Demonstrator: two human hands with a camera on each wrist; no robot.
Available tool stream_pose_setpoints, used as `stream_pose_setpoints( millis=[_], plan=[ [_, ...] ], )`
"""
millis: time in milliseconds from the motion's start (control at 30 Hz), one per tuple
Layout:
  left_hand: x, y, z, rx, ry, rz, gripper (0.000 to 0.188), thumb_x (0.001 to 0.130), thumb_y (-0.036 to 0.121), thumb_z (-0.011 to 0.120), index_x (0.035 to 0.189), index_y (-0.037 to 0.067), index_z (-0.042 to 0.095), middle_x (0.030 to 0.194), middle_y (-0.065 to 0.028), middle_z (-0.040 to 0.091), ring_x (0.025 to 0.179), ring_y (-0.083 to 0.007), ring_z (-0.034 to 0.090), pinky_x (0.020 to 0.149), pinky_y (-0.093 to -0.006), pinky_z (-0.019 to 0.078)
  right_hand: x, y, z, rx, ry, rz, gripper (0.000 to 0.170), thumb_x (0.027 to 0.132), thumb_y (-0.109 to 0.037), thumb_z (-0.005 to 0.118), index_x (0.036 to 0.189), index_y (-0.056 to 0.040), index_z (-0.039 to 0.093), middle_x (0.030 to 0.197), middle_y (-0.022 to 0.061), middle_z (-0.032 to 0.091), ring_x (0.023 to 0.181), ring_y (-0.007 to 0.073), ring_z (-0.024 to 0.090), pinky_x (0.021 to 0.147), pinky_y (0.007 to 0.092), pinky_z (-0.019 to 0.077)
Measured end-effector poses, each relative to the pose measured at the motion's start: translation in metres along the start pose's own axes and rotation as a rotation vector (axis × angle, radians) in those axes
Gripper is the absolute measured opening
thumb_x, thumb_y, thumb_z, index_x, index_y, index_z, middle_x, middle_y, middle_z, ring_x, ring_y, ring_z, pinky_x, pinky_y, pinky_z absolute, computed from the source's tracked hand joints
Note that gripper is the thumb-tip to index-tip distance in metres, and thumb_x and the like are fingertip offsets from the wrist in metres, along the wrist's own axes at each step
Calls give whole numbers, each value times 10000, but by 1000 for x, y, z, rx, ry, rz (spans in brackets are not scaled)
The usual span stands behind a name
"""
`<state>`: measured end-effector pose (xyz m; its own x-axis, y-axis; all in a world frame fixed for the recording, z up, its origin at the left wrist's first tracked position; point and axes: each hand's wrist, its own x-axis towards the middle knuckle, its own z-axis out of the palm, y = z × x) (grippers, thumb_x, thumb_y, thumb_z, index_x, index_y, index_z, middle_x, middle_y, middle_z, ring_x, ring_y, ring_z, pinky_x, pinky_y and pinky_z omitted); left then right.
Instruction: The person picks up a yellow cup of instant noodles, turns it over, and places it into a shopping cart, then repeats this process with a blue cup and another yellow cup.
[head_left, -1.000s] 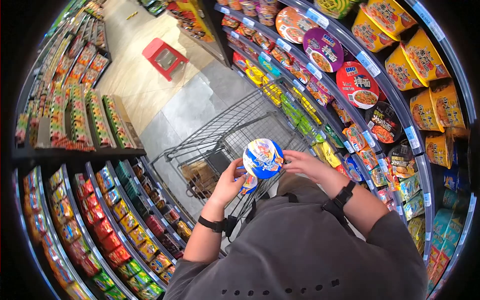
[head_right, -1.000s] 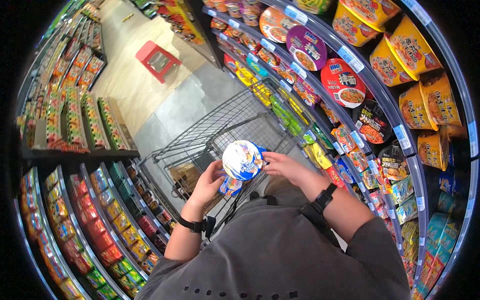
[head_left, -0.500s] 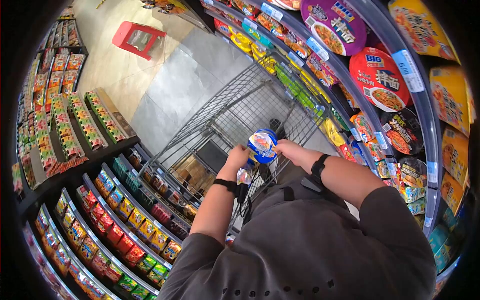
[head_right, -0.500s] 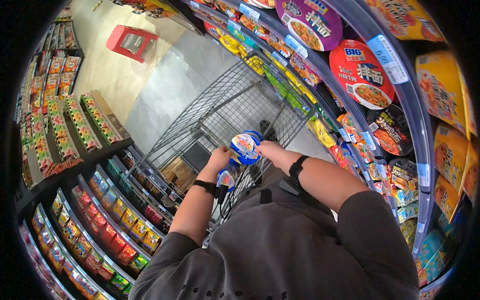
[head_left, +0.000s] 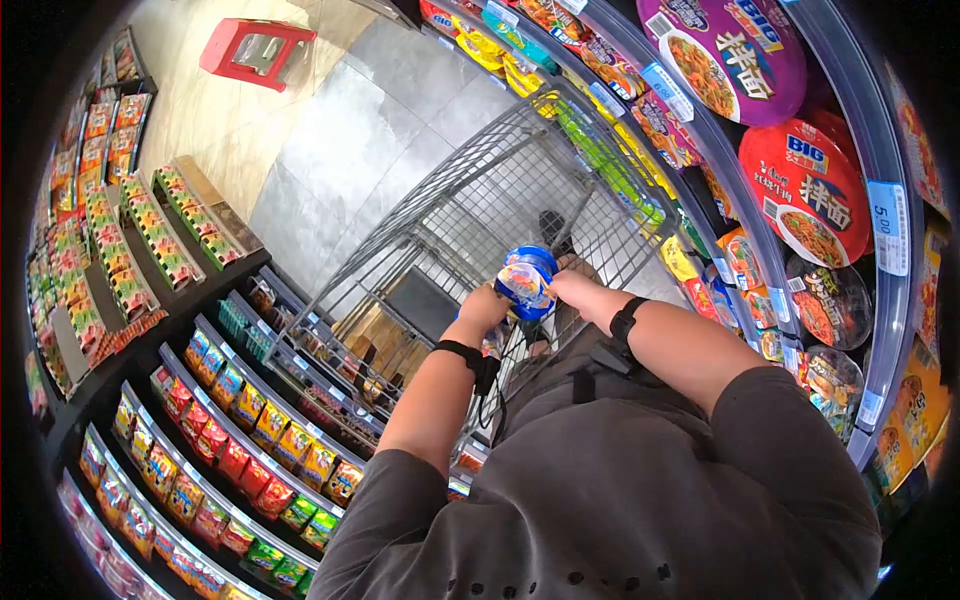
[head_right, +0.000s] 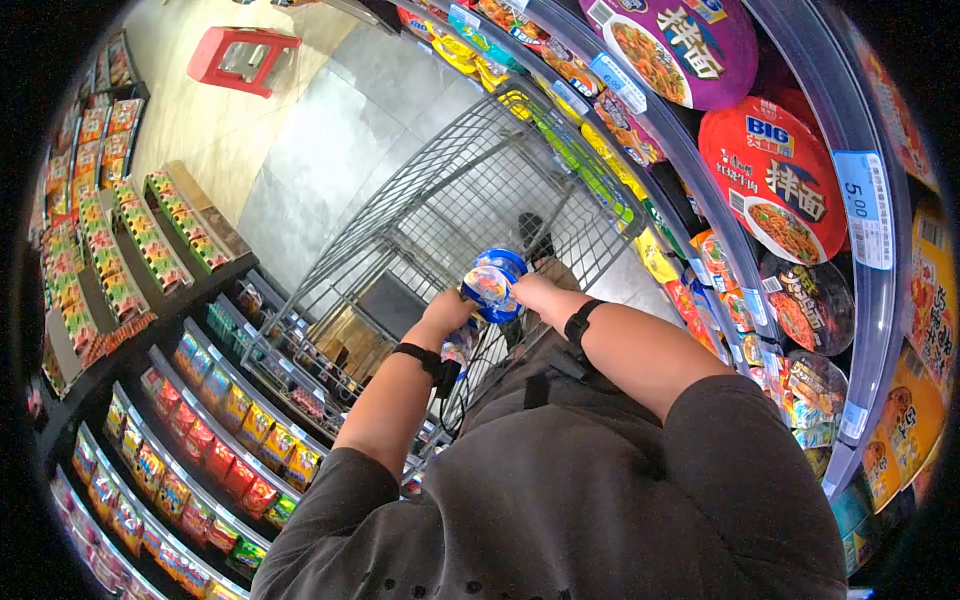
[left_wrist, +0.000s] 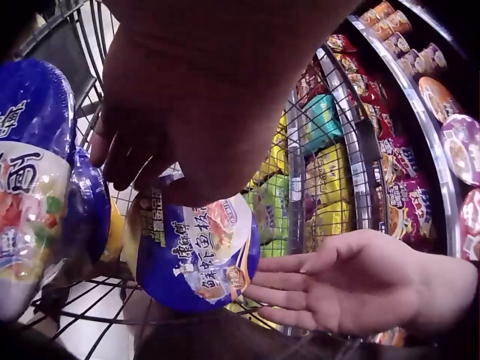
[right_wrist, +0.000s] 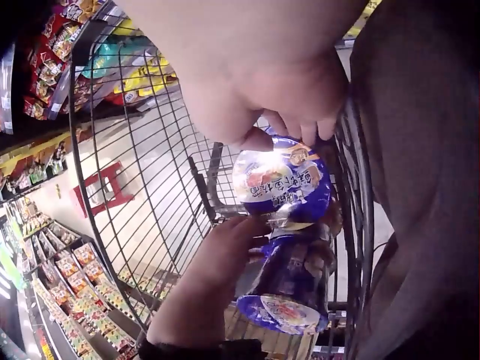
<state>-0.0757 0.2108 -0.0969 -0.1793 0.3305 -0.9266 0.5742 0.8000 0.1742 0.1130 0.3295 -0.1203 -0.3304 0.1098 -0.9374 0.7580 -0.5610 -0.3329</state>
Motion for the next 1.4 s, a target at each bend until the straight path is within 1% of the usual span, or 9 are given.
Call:
stream_pose_setpoints(
  millis=[167,533,600,700,867,1000,1067,1233,1400],
  plan=[
    [5,-4,4,29,35,19,515,916,381,627,1228,-25,685,1205,-279,704,1144,-411,679,1013,-476,530,-10,-10,-5,-5,39,50,101,816,-134,634,824,-46,684,861,49,624,865,193,537,779,369,408],
    [-14,-17,7,-16,102,49,523,912,362,611,1342,69,667,1294,-203,696,1224,-356,653,1054,-440,506,0,0,-11,-95,176,-109,204,866,-149,637,965,-7,745,967,109,709,975,225,629,877,374,464],
    [-20,-21,6,-59,155,74,483,918,333,611,1318,68,675,1271,-218,701,1217,-365,654,1060,-446,501,-13,-10,-11,-171,106,-153,254,914,-184,624,1086,-25,720,1066,114,717,1047,223,650,899,384,477],
    [-45,-31,1,-258,323,269,457,900,229,622,1283,-17,657,1198,-277,706,1155,-411,670,1007,-441,517,-57,-33,-6,26,14,-12,349,1022,-231,503,1316,-58,578,1255,112,676,1189,218,653,955,411,509],
    [-132,-71,-4,-420,537,360,411,907,167,606,1279,-3,651,1232,-260,689,1195,-395,651,1047,-430,507,-86,-29,-8,106,-4,-116,349,1022,-195,463,1304,-21,574,1231,145,681,1139,221,669,925,371,533],
    [-214,-117,18,-652,576,290,351,973,144,582,1276,-24,640,1196,-194,721,1157,-279,681,999,-372,525,-110,-9,-20,197,97,-302,296,1013,-177,502,1255,-35,597,1150,131,716,1052,234,703,864,372,546],
    [-240,-151,40,-566,643,348,342,977,149,589,1268,-21,644,1180,-170,727,1129,-260,686,992,-367,528,-120,9,-32,262,155,-422,304,998,-122,472,1260,-31,598,1164,132,716,1045,239,703,864,379,547],
    [-273,-222,102,-607,558,310,347,984,184,617,1274,-1,654,1188,-134,729,1118,-247,681,995,-355,520,-161,56,-46,558,231,-422,306,1043,-226,488,1275,-52,587,1214,133,690,1100,254,663,937,405,523],
    [-298,-233,125,-571,507,356,440,979,253,616,1340,2,608,1223,-187,723,1151,-308,688,968,-409,543,-209,120,-40,643,305,-487,264,1014,-216,552,1218,-53,592,1082,99,688,1008,225,671,870,373,535]
  ],
)
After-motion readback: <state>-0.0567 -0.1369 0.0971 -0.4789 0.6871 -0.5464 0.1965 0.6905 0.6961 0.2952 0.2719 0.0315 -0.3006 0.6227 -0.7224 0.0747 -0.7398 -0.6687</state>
